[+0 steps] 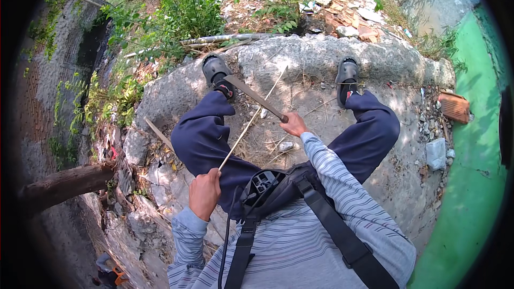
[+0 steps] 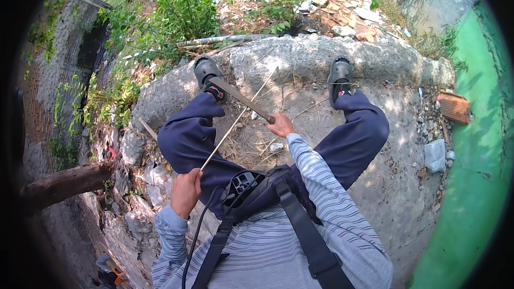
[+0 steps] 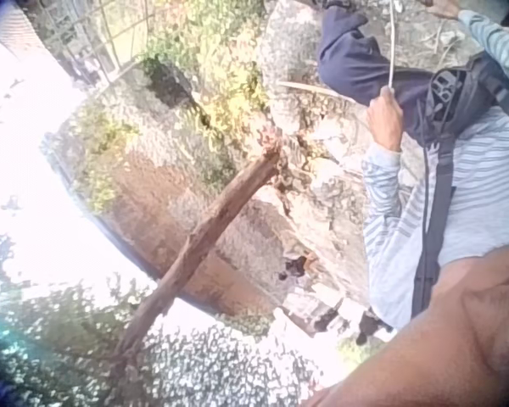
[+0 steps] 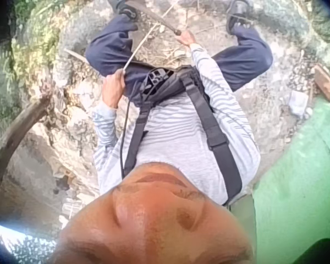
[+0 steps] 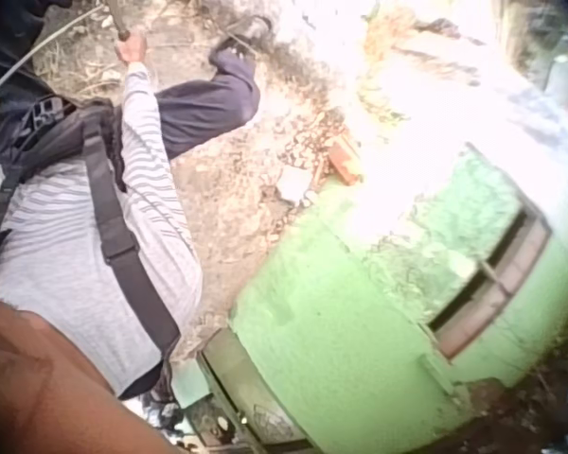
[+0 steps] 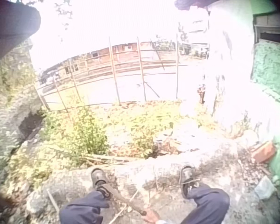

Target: The person smooths and shaves a thin bamboo stick using a machete.

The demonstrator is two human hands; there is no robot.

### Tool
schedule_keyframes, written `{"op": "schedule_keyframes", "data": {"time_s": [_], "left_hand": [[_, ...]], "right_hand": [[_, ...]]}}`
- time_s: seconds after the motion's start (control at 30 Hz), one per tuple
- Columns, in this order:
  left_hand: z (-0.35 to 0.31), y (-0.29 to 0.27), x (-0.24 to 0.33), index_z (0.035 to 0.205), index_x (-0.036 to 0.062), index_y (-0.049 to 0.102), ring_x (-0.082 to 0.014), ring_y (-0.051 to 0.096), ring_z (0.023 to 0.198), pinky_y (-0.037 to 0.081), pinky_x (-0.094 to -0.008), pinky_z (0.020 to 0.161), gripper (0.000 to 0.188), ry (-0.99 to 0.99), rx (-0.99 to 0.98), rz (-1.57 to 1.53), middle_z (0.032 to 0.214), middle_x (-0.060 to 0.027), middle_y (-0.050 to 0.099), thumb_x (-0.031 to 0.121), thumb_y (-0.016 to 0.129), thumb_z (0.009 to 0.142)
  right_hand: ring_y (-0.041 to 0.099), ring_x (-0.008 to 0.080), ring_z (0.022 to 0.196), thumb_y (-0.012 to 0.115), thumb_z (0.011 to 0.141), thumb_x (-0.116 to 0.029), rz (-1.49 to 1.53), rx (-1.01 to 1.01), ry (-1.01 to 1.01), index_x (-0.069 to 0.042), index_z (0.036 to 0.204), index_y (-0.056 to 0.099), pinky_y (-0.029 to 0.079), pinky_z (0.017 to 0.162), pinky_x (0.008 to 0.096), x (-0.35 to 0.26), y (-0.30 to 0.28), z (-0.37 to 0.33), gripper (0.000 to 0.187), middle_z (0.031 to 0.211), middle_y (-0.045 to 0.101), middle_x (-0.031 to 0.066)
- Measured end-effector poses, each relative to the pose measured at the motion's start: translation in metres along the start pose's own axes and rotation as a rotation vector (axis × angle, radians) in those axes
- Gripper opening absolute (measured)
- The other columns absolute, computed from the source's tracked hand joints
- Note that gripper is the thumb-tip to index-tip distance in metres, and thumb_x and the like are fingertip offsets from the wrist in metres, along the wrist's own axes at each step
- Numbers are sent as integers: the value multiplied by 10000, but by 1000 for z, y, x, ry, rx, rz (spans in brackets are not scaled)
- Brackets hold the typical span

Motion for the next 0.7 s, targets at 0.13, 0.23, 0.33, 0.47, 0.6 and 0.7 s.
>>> {"op": "schedule_keyframes", "data": {"time_s": [0.13,0.23,0.33,0.47,0.6,0.7], "left_hand": [[2,1,5,935,46,646,-463,662,685,503,-574,598,188,18,-27,-1,722,-236,669,196,575,1024],[3,1,13,942,50,650,-464,663,687,503,-574,600,180,17,-47,-15,726,-237,670,195,580,1022],[2,2,4,946,50,652,-467,662,690,502,-575,601,174,-1,-33,-29,726,-238,670,192,584,1020],[7,-1,0,948,46,653,-473,660,697,499,-577,605,175,6,-1,-32,722,-241,665,191,586,1019],[8,-1,0,948,47,658,-475,658,701,501,-577,613,178,-8,-22,-40,727,-243,665,194,586,1018],[5,-2,-6,951,52,665,-472,659,703,503,-574,620,177,-19,0,-50,734,-242,669,195,586,1018]], "right_hand": [[706,433,936,643,780,-270,-5,111,181,-65,967,755,542,827,493,54,-18,11,300,956,738,237],[696,430,873,643,766,-250,24,157,234,-16,902,709,521,776,486,86,-35,20,279,911,714,261],[698,410,870,660,781,-276,-28,145,203,-9,944,699,523,782,473,83,-34,27,315,909,722,235],[696,356,826,701,814,-374,105,166,69,-10,953,690,513,766,453,72,-37,25,390,844,707,192],[676,338,781,704,871,-459,98,236,71,-2,931,693,501,752,449,55,-47,13,461,803,685,185],[698,413,939,646,914,-516,87,120,143,-26,1068,729,520,828,487,35,-39,7,521,983,728,244]]}}
Point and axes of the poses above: each hand's wrist, its own z-axis towards the middle knuckle, its own y-axis out of the palm, x = y × z, the point moved 10 cm from there along z, towards the middle knuckle
